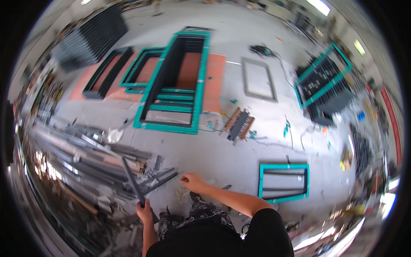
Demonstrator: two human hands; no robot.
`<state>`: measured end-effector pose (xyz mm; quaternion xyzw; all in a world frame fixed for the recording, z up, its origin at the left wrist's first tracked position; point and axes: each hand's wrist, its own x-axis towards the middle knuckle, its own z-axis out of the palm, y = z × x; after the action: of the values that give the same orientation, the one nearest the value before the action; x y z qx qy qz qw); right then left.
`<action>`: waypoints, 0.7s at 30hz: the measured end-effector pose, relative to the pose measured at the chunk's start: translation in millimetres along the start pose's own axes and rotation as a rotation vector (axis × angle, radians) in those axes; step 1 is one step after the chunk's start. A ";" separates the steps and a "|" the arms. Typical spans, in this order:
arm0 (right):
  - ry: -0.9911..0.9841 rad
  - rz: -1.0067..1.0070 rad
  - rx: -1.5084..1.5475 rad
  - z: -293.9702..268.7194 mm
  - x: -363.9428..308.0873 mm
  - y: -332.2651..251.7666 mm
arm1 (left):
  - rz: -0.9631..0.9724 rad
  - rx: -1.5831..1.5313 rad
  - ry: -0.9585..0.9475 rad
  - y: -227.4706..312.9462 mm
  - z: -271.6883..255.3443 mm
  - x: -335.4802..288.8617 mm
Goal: The person cuts metal profiles using a circular saw and then moves them to a stack of window frames on the floor.
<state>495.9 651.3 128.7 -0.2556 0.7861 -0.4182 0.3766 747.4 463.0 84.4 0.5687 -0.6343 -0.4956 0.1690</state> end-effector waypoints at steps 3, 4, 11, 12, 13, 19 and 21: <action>0.163 0.154 0.281 -28.1 -33.7 53.4 | 0.398 0.194 -0.227 45.7 65.3 29.8; 0.236 0.202 0.208 -32.7 -46.0 80.5 | 0.517 0.266 -0.314 81.1 90.7 24.0; 0.591 0.525 0.552 -29.8 -130.0 141.8 | 0.763 0.599 -0.818 125.2 206.8 29.1; 0.639 0.579 0.532 -26.3 -140.5 144.3 | 0.781 0.659 -0.892 116.3 219.8 32.6; 0.743 0.621 0.525 -26.3 -144.7 147.6 | 0.766 0.623 -1.019 106.2 233.2 41.6; 1.230 0.915 0.550 77.1 -178.0 191.0 | 0.933 0.854 -1.430 123.0 298.9 38.1; 1.214 1.086 0.672 135.8 -197.2 194.1 | 1.139 0.873 -1.501 126.4 325.1 43.7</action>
<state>703.9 830.4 -11.4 0.5440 0.6990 -0.4541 0.0960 411.5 548.6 26.1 -0.2582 -0.8755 -0.2961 -0.2812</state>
